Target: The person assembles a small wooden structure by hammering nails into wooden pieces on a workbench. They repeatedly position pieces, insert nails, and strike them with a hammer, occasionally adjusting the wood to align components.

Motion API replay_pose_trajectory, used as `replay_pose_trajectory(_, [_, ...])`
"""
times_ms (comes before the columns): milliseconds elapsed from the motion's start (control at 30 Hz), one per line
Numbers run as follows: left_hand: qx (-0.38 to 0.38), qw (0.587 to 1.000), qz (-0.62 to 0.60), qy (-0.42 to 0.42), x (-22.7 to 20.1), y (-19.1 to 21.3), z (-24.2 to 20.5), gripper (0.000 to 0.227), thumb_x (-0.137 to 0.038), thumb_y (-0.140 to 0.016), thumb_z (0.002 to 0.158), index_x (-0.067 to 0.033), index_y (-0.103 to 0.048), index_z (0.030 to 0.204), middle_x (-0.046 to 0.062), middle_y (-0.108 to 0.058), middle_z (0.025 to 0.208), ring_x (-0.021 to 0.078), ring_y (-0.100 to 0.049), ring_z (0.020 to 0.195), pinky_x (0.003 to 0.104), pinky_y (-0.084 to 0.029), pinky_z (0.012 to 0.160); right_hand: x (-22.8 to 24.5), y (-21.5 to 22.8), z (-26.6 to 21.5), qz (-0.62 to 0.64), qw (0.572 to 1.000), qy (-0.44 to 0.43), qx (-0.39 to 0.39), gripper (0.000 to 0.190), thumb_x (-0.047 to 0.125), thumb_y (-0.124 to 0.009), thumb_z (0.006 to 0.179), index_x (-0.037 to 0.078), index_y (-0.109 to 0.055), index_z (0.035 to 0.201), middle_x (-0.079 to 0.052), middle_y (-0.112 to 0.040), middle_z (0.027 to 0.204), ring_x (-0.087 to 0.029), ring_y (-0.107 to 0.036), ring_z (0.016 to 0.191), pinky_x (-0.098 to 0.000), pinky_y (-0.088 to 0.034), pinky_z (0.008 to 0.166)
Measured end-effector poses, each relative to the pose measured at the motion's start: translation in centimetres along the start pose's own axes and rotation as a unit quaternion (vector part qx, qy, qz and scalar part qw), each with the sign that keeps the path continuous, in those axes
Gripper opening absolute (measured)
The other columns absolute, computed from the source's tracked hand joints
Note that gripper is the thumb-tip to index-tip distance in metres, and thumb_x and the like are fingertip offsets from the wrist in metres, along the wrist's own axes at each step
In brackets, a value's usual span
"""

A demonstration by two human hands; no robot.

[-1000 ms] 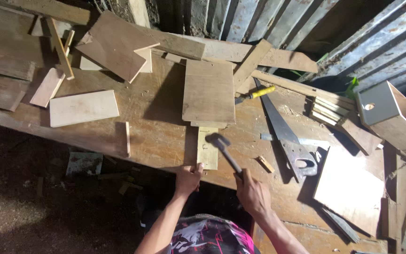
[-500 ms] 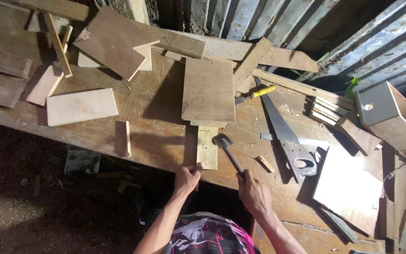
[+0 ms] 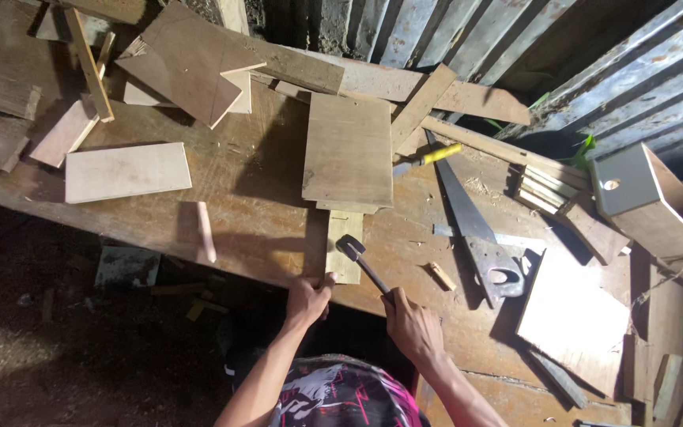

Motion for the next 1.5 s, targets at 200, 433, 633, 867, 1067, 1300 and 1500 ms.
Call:
replay_pose_trajectory(200, [-0.012, 0.999, -0.017, -0.038, -0.5, 0.4, -0.1, 0.061, -0.044, -0.067, 0.094, -0.0024, -0.057, 0.051, 0.006, -0.056, 0.040, 0.0155, -0.059, 0.033, 0.031, -0.048, 0.037, 0.5, 4.4, 0.3, 0.054, 0.991, -0.034, -0.117, 0.024, 0.030, -0.068, 0.094, 0.009, -0.059, 0.103, -0.017, -0.066, 0.057, -0.037, -0.066, 0.047, -0.0487, -0.048, 0.044])
replay_pose_trajectory(433, [-0.010, 0.999, -0.020, -0.029, -1.0, 0.6, -0.4, 0.059, -0.043, -0.068, 0.094, -0.0041, -0.056, 0.051, 0.007, -0.057, 0.041, 0.0156, -0.058, 0.033, 0.032, -0.047, 0.037, 2.2, 4.2, -0.5, 0.117, 0.967, 0.108, -0.197, 0.026, 0.024, -0.057, 0.101, 0.003, -0.056, 0.117, -0.022, -0.068, 0.071, -0.041, -0.066, 0.056, -0.0483, -0.050, 0.049])
replay_pose_trajectory(633, [-0.011, 1.000, 0.011, -0.010, -0.9, 0.6, -0.9, 0.057, -0.043, -0.067, 0.094, -0.0063, -0.059, 0.051, 0.006, -0.058, 0.041, 0.0154, -0.060, 0.034, 0.031, -0.049, 0.040, 0.7, 0.5, -0.5, 0.003, 1.000, -0.001, 0.008, 0.022, 0.032, -0.062, 0.099, 0.010, -0.057, 0.102, -0.018, -0.068, 0.062, -0.041, -0.064, 0.050, -0.0515, -0.046, 0.046])
replay_pose_trajectory(867, [-0.001, 1.000, 0.005, -0.006, -0.9, 0.6, -0.7, 0.059, -0.046, -0.067, 0.094, -0.0053, -0.059, 0.053, 0.006, -0.059, 0.042, 0.0156, -0.060, 0.035, 0.032, -0.048, 0.041, 1.9, 6.4, 1.1, 0.113, 0.963, 0.087, -0.227, 0.028, 0.023, -0.058, 0.102, 0.005, -0.056, 0.123, -0.015, -0.064, 0.067, -0.034, -0.063, 0.051, -0.0458, -0.047, 0.047])
replay_pose_trajectory(1067, [0.005, 1.000, -0.005, 0.028, -0.4, 0.6, -0.4, 0.059, -0.047, -0.067, 0.095, -0.0055, -0.061, 0.053, 0.007, -0.059, 0.043, 0.0155, -0.060, 0.037, 0.031, -0.049, 0.043, 0.8, 0.9, 3.6, -0.006, 0.996, -0.023, -0.085, 0.025, 0.029, -0.057, 0.104, 0.006, -0.055, 0.114, -0.018, -0.064, 0.063, -0.038, -0.063, 0.052, -0.0491, -0.047, 0.047])
replay_pose_trajectory(1300, [0.005, 0.998, 0.058, -0.015, -1.4, 0.9, -1.0, 0.061, -0.050, -0.063, 0.096, -0.0064, -0.064, 0.054, 0.008, -0.062, 0.042, 0.0163, -0.064, 0.038, 0.031, -0.052, 0.045, 1.5, 1.2, 2.3, 0.046, 0.995, 0.006, -0.083, 0.023, 0.031, -0.064, 0.096, 0.009, -0.058, 0.102, -0.015, -0.064, 0.057, -0.040, -0.063, 0.047, -0.0516, -0.046, 0.044])
replay_pose_trajectory(1500, [0.009, 1.000, 0.023, -0.004, -1.0, 0.8, -0.8, 0.059, -0.050, -0.064, 0.094, -0.0038, -0.065, 0.058, 0.009, -0.062, 0.043, 0.0165, -0.064, 0.038, 0.031, -0.053, 0.043, 4.4, 8.3, 0.4, 0.123, 0.876, 0.236, -0.403, 0.023, 0.016, -0.048, 0.113, -0.005, -0.051, 0.122, -0.031, -0.064, 0.086, -0.047, -0.064, 0.071, -0.0489, -0.052, 0.061])
Point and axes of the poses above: each hand's wrist, its own z-axis towards the middle knuckle, its own y-axis out of the back of the hand, x = y × z, the point moved 6 cm from there along z, towards the middle knuckle
